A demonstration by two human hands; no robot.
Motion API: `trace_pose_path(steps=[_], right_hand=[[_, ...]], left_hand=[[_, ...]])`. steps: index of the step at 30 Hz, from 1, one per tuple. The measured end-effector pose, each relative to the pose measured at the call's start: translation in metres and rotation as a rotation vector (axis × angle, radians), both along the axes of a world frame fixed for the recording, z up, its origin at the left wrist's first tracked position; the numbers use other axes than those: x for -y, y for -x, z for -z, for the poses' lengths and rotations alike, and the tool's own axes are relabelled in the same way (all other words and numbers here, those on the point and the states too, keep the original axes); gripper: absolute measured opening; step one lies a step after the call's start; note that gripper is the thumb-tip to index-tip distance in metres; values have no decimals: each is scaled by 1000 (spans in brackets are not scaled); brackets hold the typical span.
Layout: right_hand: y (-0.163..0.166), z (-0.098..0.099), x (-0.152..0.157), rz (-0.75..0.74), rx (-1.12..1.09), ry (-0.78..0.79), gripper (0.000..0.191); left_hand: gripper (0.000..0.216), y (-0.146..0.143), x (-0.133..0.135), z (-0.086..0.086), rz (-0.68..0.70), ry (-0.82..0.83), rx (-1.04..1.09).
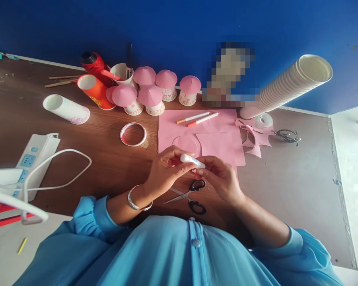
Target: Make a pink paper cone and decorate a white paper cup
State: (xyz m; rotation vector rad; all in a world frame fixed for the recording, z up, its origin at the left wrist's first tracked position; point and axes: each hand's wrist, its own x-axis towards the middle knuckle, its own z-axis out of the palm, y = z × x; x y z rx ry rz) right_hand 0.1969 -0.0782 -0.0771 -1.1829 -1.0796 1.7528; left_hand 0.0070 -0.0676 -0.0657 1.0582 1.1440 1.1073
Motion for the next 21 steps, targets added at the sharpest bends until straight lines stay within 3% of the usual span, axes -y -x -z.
trace_pose_path(steps=[6,12,16,18,21], right_hand=[[-10,4,8,-97,-141,40,40],[-10,9,6,-205,-387,221,40],[-7,10,4,-254,-455,333,42],[-6,8,5,-210,-381,266,42],[-6,4,8,-64,-160,44,43]], left_hand=[[27,-2,0,-5,64,36,57],[24,0,-2,-7,188,21,184],[23,3,-3,-3,197,-7,203],[23,4,-3,-1,189,-26,175],[20,4,-2,1,139,-59,81]])
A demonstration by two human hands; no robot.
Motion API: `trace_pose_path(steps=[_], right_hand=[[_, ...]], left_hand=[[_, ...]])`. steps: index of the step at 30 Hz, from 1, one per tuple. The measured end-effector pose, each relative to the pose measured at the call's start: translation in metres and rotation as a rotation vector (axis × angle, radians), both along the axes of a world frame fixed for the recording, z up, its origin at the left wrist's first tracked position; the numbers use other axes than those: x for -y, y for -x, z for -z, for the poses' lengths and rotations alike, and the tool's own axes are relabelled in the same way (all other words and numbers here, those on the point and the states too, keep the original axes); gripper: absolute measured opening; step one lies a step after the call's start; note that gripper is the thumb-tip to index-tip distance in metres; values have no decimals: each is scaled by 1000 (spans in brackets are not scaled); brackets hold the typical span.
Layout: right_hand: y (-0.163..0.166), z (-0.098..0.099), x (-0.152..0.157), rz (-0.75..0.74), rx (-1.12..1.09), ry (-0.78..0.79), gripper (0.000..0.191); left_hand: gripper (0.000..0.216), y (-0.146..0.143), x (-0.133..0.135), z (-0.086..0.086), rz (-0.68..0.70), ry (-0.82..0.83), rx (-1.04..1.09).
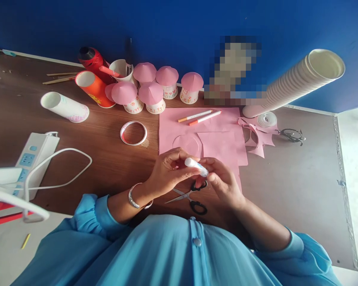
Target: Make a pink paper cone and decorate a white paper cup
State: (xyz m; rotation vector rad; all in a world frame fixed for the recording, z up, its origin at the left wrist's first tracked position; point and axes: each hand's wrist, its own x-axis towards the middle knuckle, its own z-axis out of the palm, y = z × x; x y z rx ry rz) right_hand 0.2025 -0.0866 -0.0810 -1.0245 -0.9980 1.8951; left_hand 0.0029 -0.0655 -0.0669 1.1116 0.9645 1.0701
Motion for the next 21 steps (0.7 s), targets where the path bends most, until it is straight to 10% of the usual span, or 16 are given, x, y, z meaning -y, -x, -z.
trace_pose_path(steps=[21], right_hand=[[-4,10,-3,-165,-238,262,36]], left_hand=[[29,-1,5,-9,87,91,22]])
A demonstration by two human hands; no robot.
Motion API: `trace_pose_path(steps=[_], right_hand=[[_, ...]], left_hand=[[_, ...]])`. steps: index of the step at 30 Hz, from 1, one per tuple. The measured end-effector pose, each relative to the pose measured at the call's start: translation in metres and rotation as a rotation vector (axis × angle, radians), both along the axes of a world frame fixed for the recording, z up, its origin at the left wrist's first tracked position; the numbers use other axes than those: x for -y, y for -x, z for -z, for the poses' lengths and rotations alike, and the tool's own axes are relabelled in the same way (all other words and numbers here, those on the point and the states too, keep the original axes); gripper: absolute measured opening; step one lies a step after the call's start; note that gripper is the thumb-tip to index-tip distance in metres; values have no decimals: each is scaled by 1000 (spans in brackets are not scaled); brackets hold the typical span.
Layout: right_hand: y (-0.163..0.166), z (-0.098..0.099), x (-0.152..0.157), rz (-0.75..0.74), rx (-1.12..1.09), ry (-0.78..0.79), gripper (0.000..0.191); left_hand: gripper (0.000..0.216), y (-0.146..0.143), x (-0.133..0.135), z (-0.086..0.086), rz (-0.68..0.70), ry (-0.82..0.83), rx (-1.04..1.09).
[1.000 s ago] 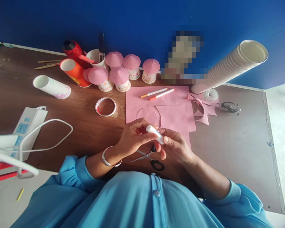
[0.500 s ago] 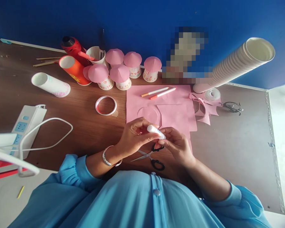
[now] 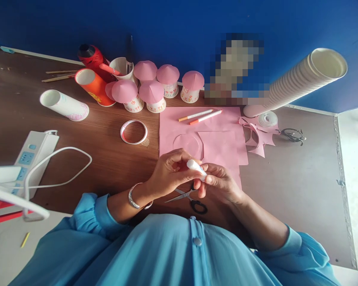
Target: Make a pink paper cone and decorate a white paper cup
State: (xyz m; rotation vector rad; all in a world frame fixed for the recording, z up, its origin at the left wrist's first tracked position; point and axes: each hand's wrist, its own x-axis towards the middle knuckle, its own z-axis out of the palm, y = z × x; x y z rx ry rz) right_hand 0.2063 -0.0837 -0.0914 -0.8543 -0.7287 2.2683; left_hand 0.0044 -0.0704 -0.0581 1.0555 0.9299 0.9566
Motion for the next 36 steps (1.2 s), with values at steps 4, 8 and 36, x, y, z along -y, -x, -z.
trace_pose_path(steps=[4,8,36], right_hand=[[-1,4,0,-33,-40,46,39],[-1,6,1,-51,-39,52,40],[11,-12,-62,78,1166,-1476,11]], left_hand=[[27,1,0,2,27,-9,45],[29,1,-2,1,32,5,51],[32,24,-7,43,252,-975,-1277]])
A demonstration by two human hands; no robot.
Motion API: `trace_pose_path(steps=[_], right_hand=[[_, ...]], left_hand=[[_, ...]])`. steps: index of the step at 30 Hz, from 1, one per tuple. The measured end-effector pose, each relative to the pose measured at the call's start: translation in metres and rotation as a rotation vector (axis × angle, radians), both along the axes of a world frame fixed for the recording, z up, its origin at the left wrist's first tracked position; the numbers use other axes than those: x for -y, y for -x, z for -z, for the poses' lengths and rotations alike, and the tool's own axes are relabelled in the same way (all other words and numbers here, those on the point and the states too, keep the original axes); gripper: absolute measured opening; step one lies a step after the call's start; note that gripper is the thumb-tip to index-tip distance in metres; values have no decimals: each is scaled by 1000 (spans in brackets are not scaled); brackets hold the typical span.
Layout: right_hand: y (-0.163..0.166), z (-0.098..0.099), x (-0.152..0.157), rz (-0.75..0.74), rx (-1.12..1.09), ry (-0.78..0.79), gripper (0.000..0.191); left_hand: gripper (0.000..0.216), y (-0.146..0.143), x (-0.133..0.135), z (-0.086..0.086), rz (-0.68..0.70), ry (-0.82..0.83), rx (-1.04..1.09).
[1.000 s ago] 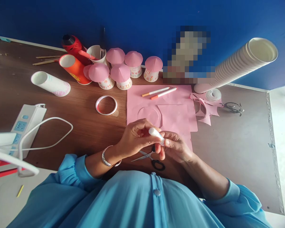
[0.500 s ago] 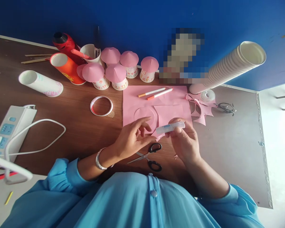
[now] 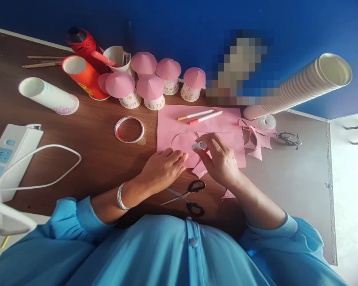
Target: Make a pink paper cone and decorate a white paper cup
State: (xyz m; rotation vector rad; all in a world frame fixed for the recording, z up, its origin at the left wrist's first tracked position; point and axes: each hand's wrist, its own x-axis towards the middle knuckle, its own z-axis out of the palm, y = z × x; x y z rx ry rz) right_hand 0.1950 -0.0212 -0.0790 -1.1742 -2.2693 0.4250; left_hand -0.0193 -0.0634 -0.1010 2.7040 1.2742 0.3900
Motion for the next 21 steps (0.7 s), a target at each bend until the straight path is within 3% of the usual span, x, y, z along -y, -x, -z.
trace_pose_path(steps=[13,21], right_hand=[[8,8,-11,-95,42,41,11],[5,7,-15,-115,43,-25,9]], left_hand=[[29,1,0,2,6,-20,-19],[28,0,0,5,11,-79,5]])
